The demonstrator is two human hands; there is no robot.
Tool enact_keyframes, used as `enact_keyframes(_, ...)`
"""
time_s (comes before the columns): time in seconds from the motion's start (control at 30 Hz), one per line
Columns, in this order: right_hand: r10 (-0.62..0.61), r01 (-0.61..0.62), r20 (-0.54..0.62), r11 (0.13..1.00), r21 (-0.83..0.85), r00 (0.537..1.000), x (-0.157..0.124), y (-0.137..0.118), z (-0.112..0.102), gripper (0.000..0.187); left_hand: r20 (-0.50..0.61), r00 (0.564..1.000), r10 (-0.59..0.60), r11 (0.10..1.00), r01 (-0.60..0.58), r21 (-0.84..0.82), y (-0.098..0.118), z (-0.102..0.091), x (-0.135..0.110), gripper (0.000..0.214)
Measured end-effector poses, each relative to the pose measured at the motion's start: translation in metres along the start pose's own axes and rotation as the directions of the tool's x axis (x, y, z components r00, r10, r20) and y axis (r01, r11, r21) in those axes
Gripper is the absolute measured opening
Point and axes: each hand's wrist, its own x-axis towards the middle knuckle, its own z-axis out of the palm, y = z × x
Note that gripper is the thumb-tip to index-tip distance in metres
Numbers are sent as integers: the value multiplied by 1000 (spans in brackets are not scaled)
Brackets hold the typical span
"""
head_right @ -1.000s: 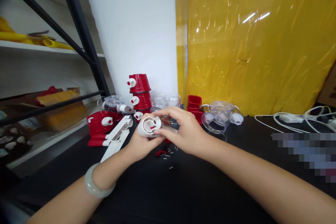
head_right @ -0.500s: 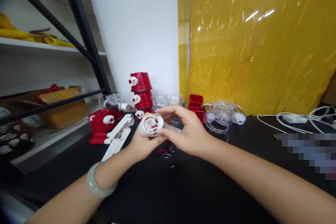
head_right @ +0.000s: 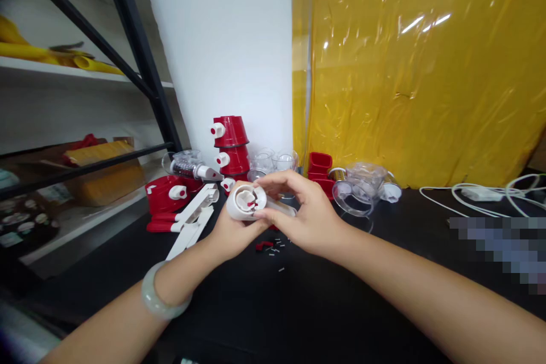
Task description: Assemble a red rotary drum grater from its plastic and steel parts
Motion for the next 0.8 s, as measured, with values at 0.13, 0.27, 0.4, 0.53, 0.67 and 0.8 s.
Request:
enact_keyframes(0.13, -17, 17, 6, 999, 33, 1000, 0, 0, 0, 39, 4, 1000, 14, 1000, -14, 27, -3, 0, 0, 37)
enact_keyframes(0.27, -31, 30, 4, 998, 62, 1000, 1, -1, 1, 40, 9, 1000, 20, 1000, -20, 19, -4, -1, -1, 38)
enact_keyframes(0.4, -36, 35, 13, 998, 58, 999, 0, -3, 1, 40, -6, 1000, 30, 1000, -30, -4, -5, 0, -3, 40)
enact_keyframes(0.53, -42, 41, 15, 999, 28, 999, 0, -3, 0, 40, -1, 998, 65, 998, -65, 8, -5, 0, -3, 36)
enact_keyframes(0.67, -44, 44, 20, 999, -6, 999, -1, -1, -1, 40, -6, 996, 90, 996, -90, 19, -4, 0, -3, 35)
enact_keyframes(0.8, -49, 49, 19, 999, 0, 999, 0, 1, 0, 40, -17, 995, 93, 995, -93, 27, -4, 1, -3, 36)
